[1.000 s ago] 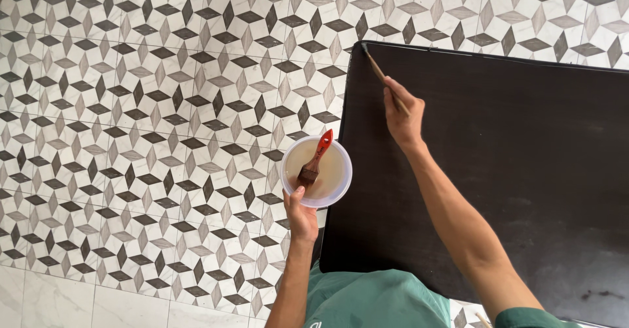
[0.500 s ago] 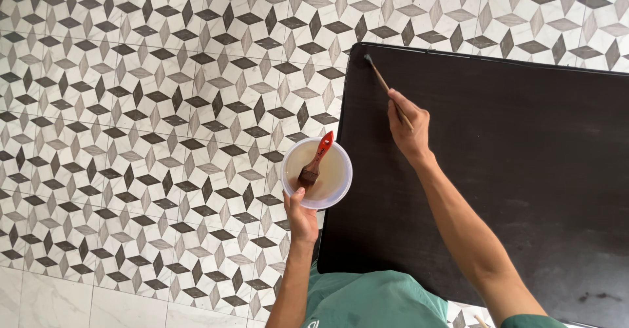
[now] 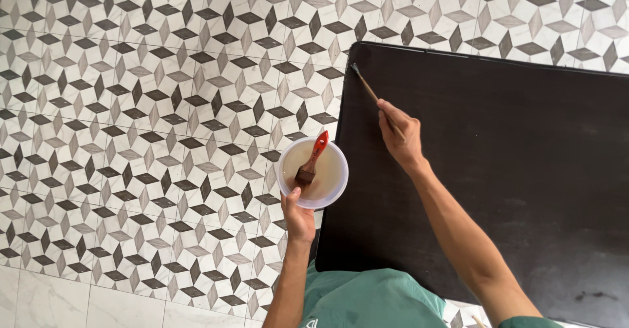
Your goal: The person wipes a dark tabletop with a cloth and spray bottle, then uses a brush to apply a liquid finish from a container to the table surface.
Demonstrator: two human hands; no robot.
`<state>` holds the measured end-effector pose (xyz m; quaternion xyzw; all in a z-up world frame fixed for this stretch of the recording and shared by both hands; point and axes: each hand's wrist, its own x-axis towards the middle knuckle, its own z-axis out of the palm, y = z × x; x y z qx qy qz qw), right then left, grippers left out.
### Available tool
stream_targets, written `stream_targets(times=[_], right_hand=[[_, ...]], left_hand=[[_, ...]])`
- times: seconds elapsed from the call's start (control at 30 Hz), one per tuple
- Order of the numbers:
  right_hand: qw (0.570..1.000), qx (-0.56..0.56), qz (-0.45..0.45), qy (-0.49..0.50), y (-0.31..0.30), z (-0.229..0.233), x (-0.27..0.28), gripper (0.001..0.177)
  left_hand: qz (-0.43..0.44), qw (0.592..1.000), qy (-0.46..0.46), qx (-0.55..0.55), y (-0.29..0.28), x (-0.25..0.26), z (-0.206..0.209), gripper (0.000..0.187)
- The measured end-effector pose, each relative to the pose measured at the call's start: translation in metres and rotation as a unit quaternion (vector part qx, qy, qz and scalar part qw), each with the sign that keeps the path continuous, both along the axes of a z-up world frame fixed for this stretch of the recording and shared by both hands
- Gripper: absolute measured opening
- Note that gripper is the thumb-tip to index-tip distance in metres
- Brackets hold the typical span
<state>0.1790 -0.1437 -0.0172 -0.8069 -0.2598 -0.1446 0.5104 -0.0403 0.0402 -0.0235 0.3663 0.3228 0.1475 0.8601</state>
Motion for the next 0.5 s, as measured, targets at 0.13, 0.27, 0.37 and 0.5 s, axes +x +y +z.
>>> stream_targets(times=[0.13, 0.27, 0.37, 0.5], right_hand=[[0.991, -0.057, -0.054, 0.105, -0.009, 0.005, 0.002, 0.024], [0.996, -0.03, -0.05, 0.068, -0.001, 0.002, 0.012, 0.025], [0.997, -0.023, -0.025, 0.073, 0.006, -0.002, 0.012, 0.024], [0.999, -0.009, 0.015, 0.041, 0.002, -0.004, 0.002, 0.024]], left_hand=[[0.001, 1.0, 0.003, 0.007, 0.0, 0.001, 0.002, 0.076], [-0.003, 1.0, 0.003, 0.012, -0.001, 0.002, 0.006, 0.078], [-0.005, 1.0, 0.002, 0.014, -0.001, 0.001, 0.007, 0.078], [-0.001, 1.0, 0.002, 0.009, -0.002, -0.001, 0.006, 0.077]])
